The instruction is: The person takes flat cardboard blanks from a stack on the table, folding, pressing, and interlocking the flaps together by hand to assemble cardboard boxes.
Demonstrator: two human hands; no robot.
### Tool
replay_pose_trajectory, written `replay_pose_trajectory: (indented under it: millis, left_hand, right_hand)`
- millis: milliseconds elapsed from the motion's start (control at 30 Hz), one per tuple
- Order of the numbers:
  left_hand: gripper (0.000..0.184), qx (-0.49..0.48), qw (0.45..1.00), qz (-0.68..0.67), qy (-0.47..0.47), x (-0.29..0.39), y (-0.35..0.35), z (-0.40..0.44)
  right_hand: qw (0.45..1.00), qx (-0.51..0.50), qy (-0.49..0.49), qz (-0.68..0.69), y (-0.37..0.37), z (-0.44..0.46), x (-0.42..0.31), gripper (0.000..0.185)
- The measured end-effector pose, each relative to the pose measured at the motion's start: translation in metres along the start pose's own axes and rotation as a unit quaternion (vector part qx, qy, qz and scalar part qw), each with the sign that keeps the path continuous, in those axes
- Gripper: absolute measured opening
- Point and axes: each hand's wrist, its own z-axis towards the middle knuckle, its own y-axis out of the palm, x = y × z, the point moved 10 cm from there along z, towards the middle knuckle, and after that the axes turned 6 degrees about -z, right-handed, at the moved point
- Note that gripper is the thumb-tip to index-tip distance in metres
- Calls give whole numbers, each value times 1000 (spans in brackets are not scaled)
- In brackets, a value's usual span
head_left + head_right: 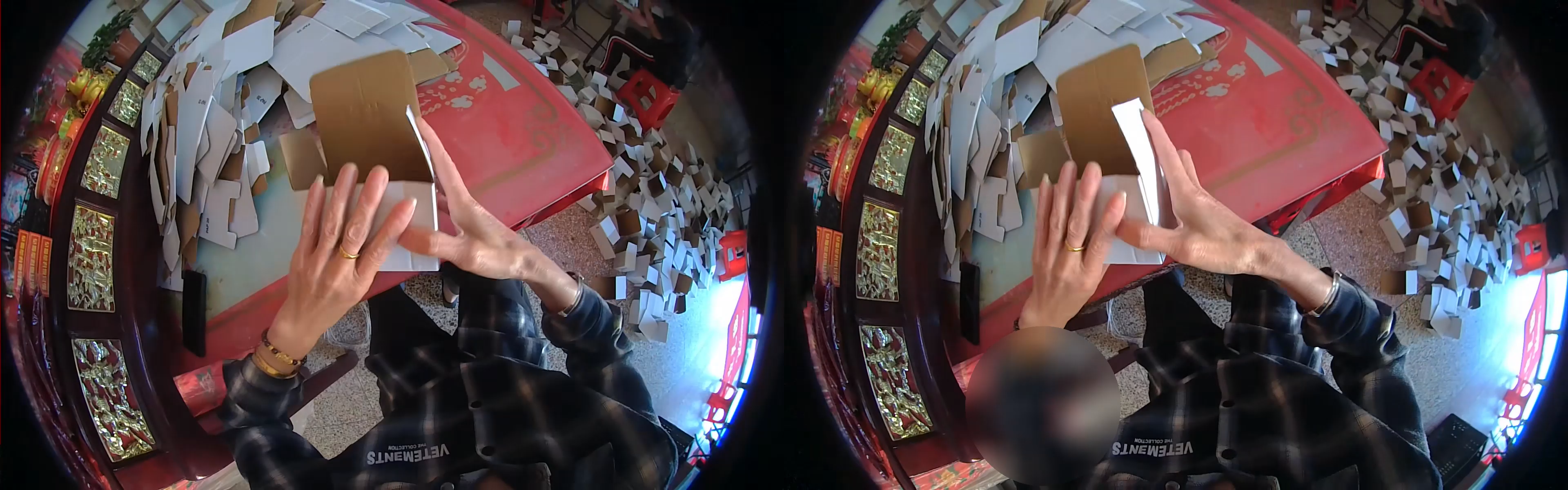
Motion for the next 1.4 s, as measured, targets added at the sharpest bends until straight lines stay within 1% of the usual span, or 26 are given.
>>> replay_pose_trajectory:
  millis: [33,100,133,167,233,267,300,367,433,500,533,567,600,633,667,767,800,900,1000,1033,1067,1133,1167,1200,1267,1400]
  left_hand:
    - [64,-13,1000,4,12,1,9,-9]
    - [83,7,991,-119,-66,1,9,-23]
    - [119,0,971,-206,-120,-8,11,-33]
    - [125,35,951,-256,-169,-18,6,-38]
    - [139,102,892,-350,-266,-39,0,-51]
    - [147,90,872,-376,-301,-51,3,-56]
    - [147,109,829,-442,-325,-57,7,-57]
    - [147,145,728,-564,-361,-70,19,-57]
    - [146,136,697,-618,-338,-72,26,-46]
    - [144,140,673,-658,-308,-70,25,-28]
    - [132,133,710,-636,-272,-70,23,-23]
    - [125,143,695,-643,-289,-71,26,-19]
    - [118,154,680,-649,-305,-71,25,-12]
    - [111,164,665,-654,-321,-73,26,-8]
    - [90,169,696,-629,-302,-74,26,-9]
    - [81,171,746,-540,-350,-77,24,-19]
    - [78,181,706,-571,-377,-78,26,-24]
    - [75,231,672,-539,-453,-67,26,-46]
    - [74,319,582,-588,-462,-56,29,-59]
    - [75,325,573,-587,-471,-56,31,-62]
    - [77,334,564,-584,-479,-57,32,-66]
    - [84,365,501,-629,-469,-57,28,-52]
    - [85,369,505,-622,-471,-57,26,-53]
    - [87,373,509,-615,-472,-57,26,-54]
    - [89,365,520,-604,-481,-57,23,-60]
    - [90,355,522,-634,-446,-54,21,-58]
  right_hand:
    - [999,8,-17,-46,-2,-1,1,114]
    - [991,20,-41,-123,-5,-4,4,120]
    - [987,23,-50,-154,-7,-7,6,122]
    - [981,24,-57,-184,-10,-10,9,124]
    - [988,-4,-31,-149,-14,-12,16,129]
    - [990,-8,-19,-138,-19,-15,13,129]
    - [991,-14,-11,-129,-21,-16,10,130]
    - [996,53,-36,-64,-30,-19,1,127]
    - [991,126,-43,8,-30,-24,-4,121]
    - [984,177,-15,17,-19,-22,-11,112]
    - [982,188,-25,23,-12,-17,-13,108]
    - [979,199,-36,27,-8,-12,-15,105]
    - [981,193,-4,6,-8,-8,-12,96]
    - [967,250,-48,-9,-13,-7,-12,85]
    - [962,272,-35,-4,-15,-5,-6,76]
    - [960,280,2,-7,-18,-5,0,57]
    - [962,274,15,-10,-16,-5,1,53]
    - [955,269,76,102,-8,-9,4,46]
    - [946,303,73,94,-10,-12,8,41]
    - [943,313,68,90,-11,-14,7,41]
    - [938,322,77,100,-12,-16,7,40]
    - [929,324,117,138,-11,-17,4,43]
    - [924,338,97,150,-11,-16,0,44]
    - [906,377,114,159,-11,-20,4,49]
    - [904,378,108,167,-12,-20,1,50]
    - [910,362,103,175,-10,-22,2,50]
